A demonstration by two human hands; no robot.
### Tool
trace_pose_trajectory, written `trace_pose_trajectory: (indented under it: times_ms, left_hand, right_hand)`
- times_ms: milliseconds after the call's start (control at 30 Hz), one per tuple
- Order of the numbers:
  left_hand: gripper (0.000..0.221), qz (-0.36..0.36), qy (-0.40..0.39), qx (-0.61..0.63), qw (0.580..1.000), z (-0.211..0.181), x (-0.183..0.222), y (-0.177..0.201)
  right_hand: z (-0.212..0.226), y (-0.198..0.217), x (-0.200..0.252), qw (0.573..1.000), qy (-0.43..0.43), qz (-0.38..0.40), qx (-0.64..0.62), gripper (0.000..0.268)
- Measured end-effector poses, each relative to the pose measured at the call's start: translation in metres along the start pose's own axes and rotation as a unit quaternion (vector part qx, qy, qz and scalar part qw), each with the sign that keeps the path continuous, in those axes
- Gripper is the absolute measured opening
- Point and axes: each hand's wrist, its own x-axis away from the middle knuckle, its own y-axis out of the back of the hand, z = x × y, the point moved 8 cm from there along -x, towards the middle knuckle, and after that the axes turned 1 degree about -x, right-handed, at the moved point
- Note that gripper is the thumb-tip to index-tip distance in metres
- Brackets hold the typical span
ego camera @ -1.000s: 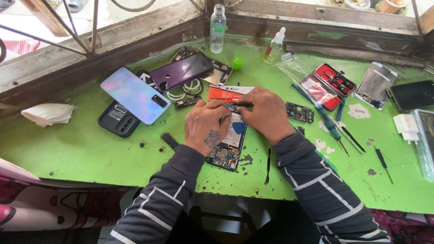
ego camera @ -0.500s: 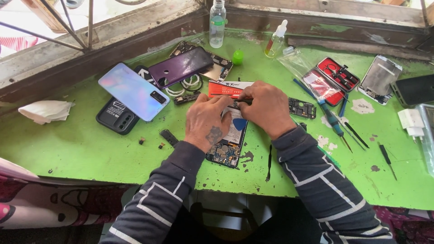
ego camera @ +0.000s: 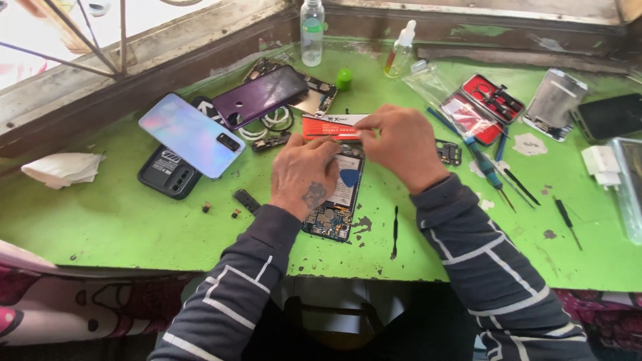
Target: The person works on a disassembled smartphone placed on a green workbench. They use a small brush to clean the internal components and a plastic pry tool to adjust parts near the battery and motherboard. The person also handles a small blue plastic piece and a black cable during the process.
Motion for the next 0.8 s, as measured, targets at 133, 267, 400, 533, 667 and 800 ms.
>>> trace_pose_trajectory:
  times_ms: [133, 267, 400, 533, 667, 800]
  left_hand:
    - [0.016, 0.008, -0.005, 0.002, 1.000, -0.002, -0.003, 0.002]
    - [0.021, -0.020, -0.015, -0.012, 1.000, -0.005, -0.002, 0.009]
    - [0.022, -0.007, -0.012, -0.016, 1.000, -0.008, -0.003, 0.015]
    - [0.023, -0.005, -0.014, -0.018, 1.000, -0.006, -0.002, 0.011]
    - [0.023, -0.007, -0.011, -0.020, 1.000, -0.004, -0.001, 0.010]
    - [0.025, 0.004, -0.008, -0.020, 1.000, -0.001, -0.001, 0.004]
  right_hand:
    - [-0.036, 0.069, 0.025, 0.978, -0.105, -0.093, -0.156, 0.017]
    - [-0.064, 0.118, 0.072, 0.975, -0.104, -0.161, -0.115, 0.013]
    - [-0.074, 0.109, 0.120, 0.981, -0.187, -0.053, -0.007, 0.016]
    - [-0.079, 0.089, 0.166, 0.978, -0.124, -0.092, 0.137, 0.014]
    - [-0.005, 0.078, 0.167, 0.999, -0.007, -0.021, 0.023, 0.024]
    - [0.042, 0.071, 0.155, 0.984, 0.163, 0.052, 0.043, 0.030]
